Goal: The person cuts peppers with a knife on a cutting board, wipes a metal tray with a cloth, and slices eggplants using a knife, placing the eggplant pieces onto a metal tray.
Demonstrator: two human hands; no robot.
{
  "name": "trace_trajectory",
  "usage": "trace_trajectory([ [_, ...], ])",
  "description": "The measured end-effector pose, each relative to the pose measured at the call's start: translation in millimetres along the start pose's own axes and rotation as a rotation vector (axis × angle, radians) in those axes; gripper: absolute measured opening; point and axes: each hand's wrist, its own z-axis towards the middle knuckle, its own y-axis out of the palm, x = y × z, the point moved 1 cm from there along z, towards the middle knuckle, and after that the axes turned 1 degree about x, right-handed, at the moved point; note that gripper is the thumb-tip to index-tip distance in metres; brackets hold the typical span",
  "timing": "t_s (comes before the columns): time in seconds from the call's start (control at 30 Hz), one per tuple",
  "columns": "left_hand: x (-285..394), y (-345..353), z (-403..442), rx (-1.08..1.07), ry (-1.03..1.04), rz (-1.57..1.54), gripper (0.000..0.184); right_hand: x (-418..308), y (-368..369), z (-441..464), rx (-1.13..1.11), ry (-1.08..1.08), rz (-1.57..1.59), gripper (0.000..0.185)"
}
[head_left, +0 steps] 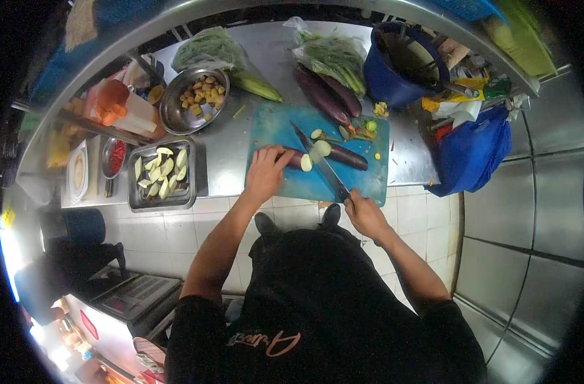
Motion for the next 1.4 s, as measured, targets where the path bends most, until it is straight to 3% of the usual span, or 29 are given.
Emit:
trace_trajectory([
  [0.13, -17, 12, 12, -0.032, 0.111, -0.010, 0.048, -3, -6, -1, 0.008, -0.015, -0.008, 0.023],
  [0.53, 1, -5, 15, 0.068, 0.027, -0.118, 0.034, -29, -15, -19, -0.098, -0.017, -0.063, 0.022],
  [0.63, -3, 0, 15, 0.086, 0.048, -0.125, 0.035, -36, -22, -19, -0.172, 0.043, -0.099, 0.020],
  [0.93, -5, 3, 16, 0.092, 0.054, -0.125, 0.034, -31, 19, 23, -0.109, -0.058, -0.070, 0.018],
  [1.13, -5, 4, 15, 0.086, 0.040, -0.120, 0.033, -32, -3, -1, -0.187, 0.011, -0.091, 0.021],
  [1.4, -6, 8, 14, 0.013, 0.004, -0.114, 0.035, -45, 36, 74, -0.104, -0.119, -0.006, 0.024],
])
